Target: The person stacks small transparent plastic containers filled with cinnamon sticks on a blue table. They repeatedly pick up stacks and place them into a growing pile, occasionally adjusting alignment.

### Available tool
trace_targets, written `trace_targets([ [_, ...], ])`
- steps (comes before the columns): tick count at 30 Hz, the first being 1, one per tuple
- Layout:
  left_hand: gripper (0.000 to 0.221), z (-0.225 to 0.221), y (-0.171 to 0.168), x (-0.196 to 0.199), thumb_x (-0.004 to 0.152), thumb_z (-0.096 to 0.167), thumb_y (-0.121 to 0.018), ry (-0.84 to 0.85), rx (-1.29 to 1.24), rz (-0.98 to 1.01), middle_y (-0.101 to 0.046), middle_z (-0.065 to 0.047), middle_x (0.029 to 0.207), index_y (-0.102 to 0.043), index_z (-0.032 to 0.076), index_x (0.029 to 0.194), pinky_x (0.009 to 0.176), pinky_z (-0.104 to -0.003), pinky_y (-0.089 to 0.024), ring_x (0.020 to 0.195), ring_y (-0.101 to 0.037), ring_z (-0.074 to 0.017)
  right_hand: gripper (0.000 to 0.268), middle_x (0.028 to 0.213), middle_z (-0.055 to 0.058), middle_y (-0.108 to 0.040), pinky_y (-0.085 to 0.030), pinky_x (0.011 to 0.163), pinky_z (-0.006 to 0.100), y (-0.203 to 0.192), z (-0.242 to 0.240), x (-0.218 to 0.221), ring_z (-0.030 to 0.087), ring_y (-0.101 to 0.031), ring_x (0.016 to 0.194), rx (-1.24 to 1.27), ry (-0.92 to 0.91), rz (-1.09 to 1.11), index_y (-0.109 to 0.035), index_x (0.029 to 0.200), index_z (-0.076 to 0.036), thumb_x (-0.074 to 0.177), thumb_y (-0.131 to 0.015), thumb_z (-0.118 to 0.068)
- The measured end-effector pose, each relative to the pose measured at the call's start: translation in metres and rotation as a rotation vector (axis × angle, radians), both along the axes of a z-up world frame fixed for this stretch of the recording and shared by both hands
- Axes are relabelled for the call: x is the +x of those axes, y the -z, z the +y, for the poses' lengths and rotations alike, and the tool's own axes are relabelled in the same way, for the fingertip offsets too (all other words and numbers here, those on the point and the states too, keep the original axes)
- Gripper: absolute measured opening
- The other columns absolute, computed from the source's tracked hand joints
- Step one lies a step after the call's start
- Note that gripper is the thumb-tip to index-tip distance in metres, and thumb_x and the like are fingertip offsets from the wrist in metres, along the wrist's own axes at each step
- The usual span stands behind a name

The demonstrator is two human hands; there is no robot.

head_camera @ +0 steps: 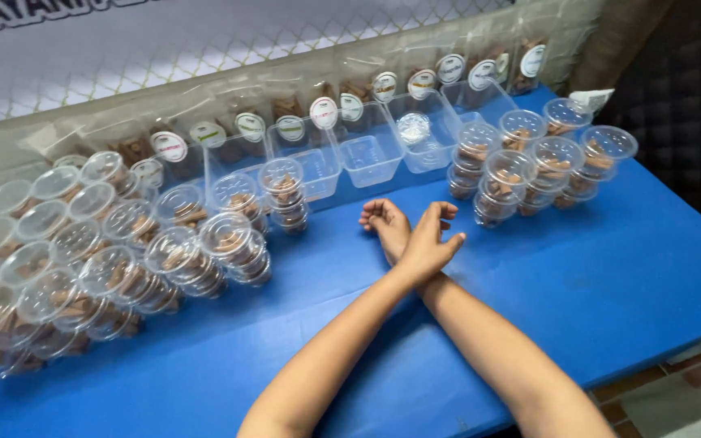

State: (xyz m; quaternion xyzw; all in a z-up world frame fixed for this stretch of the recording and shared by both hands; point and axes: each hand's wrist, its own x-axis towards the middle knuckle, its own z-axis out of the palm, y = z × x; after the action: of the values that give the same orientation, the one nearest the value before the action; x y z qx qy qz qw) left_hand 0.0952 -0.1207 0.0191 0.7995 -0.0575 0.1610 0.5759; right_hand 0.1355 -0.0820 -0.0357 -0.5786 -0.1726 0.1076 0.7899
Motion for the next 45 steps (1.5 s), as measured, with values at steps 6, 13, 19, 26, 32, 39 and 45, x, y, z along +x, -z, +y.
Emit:
trace_targets([
  [6, 0.055, -0.032, -0.017, 0.026, 0.087, 0.011, -0.074, 0.147, -0.601, 0.139, -0.056, -0.017, 0.124, -0.049, 0.007, 0.135, 0.092, -0.039, -0.053, 0.107, -0.062, -0.0269, 0.02, 0.087, 0.019, -0.072, -0.063, 0.062, 0.035, 0.094, -0.147, 0.026, 0.028, -0.075, 0.076, -0.136, -0.284, 0.2, -0.066, 0.106, 0.003, 0.087, -0.059, 0.002],
  [13, 0.048, -0.032, 0.018, 0.025, 0.084, -0.003, -0.066, -0.12, -0.352, 0.014, -0.057, -0.02, 0.116, -0.047, 0.007, 0.127, 0.078, -0.032, -0.055, 0.096, -0.065, -0.0282, 0.022, 0.06, 0.02, -0.072, -0.058, 0.042, 0.036, -0.088, -0.228, 0.006, 0.025, -0.074, 0.05, -1.075, -0.257, 0.01, -0.074, 0.078, 0.002, 0.089, -0.066, -0.016],
  [19, 0.072, -0.041, -0.004, 0.017, 0.08, -0.006, -0.072, -0.063, -0.184, 0.041, -0.046, -0.023, 0.135, -0.041, 0.006, 0.143, 0.083, -0.037, -0.059, 0.108, -0.062, -0.0367, 0.026, 0.071, 0.029, -0.07, -0.059, 0.039, 0.042, -0.126, -0.256, 0.007, 0.033, -0.069, 0.046, -1.013, 0.106, 0.176, -0.067, 0.107, 0.015, 0.089, -0.068, -0.005],
  [26, 0.084, -0.049, -0.013, 0.016, 0.078, 0.008, -0.078, -0.05, 0.039, 0.081, -0.049, -0.016, 0.138, -0.036, 0.013, 0.15, 0.089, -0.047, -0.057, 0.107, -0.065, -0.0341, 0.072, 0.092, 0.039, -0.066, -0.062, 0.046, 0.047, -0.153, -0.238, -0.008, 0.039, -0.071, 0.055, -0.87, 0.1, 0.247, -0.037, 0.143, 0.017, 0.089, -0.075, -0.01],
  [32, 0.084, -0.05, -0.013, 0.017, 0.079, 0.011, -0.078, -0.064, 0.103, 0.073, -0.052, -0.012, 0.135, -0.036, 0.017, 0.151, 0.092, -0.048, -0.054, 0.106, -0.065, -0.0318, 0.067, 0.098, 0.042, -0.067, -0.064, 0.052, 0.046, -0.176, -0.225, -0.02, 0.039, -0.073, 0.062, -0.881, 0.071, 0.218, -0.031, 0.145, 0.018, 0.093, -0.066, -0.007],
  [39, 0.082, -0.045, -0.012, 0.011, 0.079, 0.007, -0.077, -0.043, 0.049, 0.041, -0.053, -0.015, 0.131, -0.038, 0.014, 0.15, 0.09, -0.046, -0.056, 0.108, -0.065, -0.0345, 0.067, 0.096, 0.042, -0.067, -0.064, 0.052, 0.047, -0.165, -0.228, -0.014, 0.041, -0.073, 0.063, -0.85, 0.046, 0.199, -0.032, 0.145, 0.018, 0.093, -0.067, -0.006],
  [45, 0.082, -0.031, -0.005, -0.003, 0.08, 0.003, -0.076, -0.044, -0.031, 0.053, -0.053, -0.018, 0.13, -0.037, 0.012, 0.152, 0.088, -0.041, -0.057, 0.11, -0.063, -0.0367, 0.068, 0.094, 0.039, -0.066, -0.064, 0.054, 0.047, -0.151, -0.22, -0.013, 0.039, -0.072, 0.064, -0.794, -0.006, 0.188, -0.035, 0.144, 0.017, 0.092, -0.07, -0.008],
])
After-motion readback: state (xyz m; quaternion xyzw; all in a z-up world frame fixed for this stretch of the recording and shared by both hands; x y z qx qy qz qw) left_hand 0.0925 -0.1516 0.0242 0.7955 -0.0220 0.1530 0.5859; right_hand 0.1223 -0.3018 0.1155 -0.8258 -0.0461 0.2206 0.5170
